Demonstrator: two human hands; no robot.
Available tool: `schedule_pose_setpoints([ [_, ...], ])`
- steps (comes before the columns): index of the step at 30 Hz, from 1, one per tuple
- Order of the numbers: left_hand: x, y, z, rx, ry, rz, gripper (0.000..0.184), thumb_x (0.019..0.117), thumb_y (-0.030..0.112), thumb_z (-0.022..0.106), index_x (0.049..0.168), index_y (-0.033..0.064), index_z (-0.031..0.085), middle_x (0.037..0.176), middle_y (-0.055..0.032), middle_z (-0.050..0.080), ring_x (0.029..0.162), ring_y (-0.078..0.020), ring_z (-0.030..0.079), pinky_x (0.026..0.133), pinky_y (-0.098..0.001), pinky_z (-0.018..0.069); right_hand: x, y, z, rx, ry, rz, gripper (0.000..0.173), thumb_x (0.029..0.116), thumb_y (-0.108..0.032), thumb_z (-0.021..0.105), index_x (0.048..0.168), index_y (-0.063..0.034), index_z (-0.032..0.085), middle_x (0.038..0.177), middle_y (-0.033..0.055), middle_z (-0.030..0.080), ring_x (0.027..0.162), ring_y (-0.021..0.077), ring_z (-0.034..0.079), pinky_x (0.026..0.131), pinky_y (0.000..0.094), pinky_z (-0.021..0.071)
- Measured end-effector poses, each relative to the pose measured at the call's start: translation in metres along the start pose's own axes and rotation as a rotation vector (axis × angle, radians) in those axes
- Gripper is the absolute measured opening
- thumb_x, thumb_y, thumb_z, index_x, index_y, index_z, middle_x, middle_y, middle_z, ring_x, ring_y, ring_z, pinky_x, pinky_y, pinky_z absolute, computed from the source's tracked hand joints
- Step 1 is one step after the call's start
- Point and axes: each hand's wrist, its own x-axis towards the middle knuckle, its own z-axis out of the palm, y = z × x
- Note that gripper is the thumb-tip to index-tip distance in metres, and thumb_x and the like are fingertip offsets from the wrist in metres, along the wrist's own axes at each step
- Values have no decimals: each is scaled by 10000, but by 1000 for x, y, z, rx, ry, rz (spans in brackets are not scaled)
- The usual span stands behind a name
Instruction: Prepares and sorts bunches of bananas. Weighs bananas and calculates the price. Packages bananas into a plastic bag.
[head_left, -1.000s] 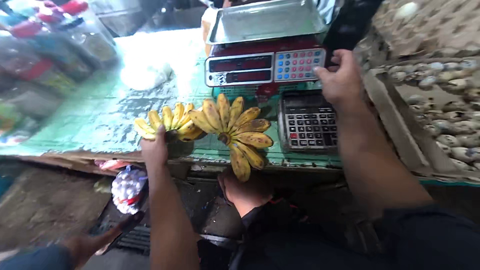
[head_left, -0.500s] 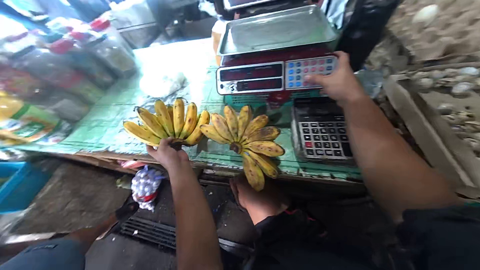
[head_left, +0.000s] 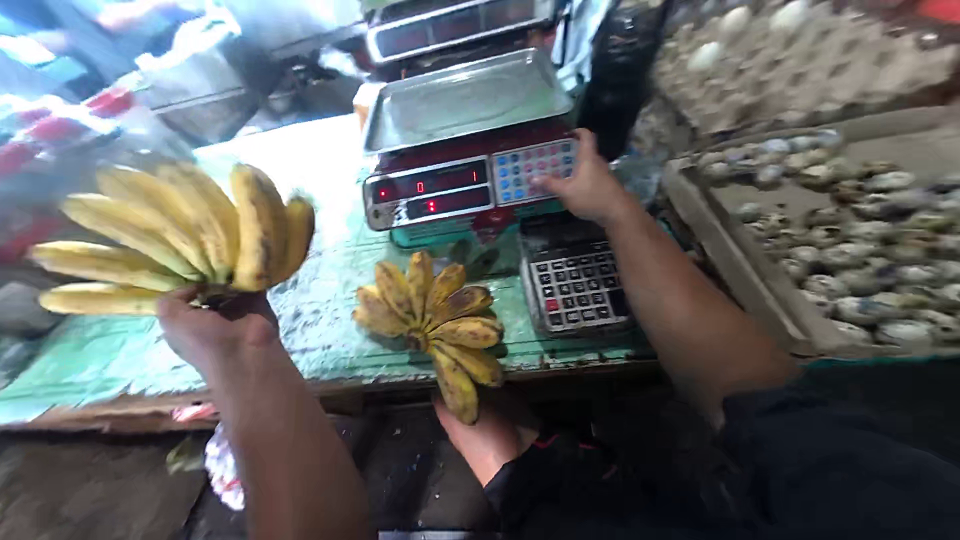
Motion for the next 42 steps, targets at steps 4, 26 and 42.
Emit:
schedule_pose_setpoints([
  [4,3,-14,83,71,-185,-69,291,1033,178,419,1302,75,464,1183,-134,594,1101,-259,629,946,-529,548,5,2,-13,-53,-106,12,1050,798,-292,889,1601,-177,222,1292,229,634,1161,383,652,981,613,531],
  [26,4,-43,151,1002,-687,-41,494,1014,330,584,1435,81,517,1222,-174,666,934,-260,722,810,-444,615,-11,-5,-24,64,-77,49,651,1012,-419,623,1560,-140,410,1446,160,575,1304,304,584,1090,570,459],
  [42,37,-84,-105,1464,-552,62,394,1007,276,618,1310,26,648,1187,-258,666,1091,-408,639,961,-644,464,-179,9,-48,-479,119,-209,219,981,-115,615,1153,-97,749,1155,104,707,1108,286,655,972,513,530],
])
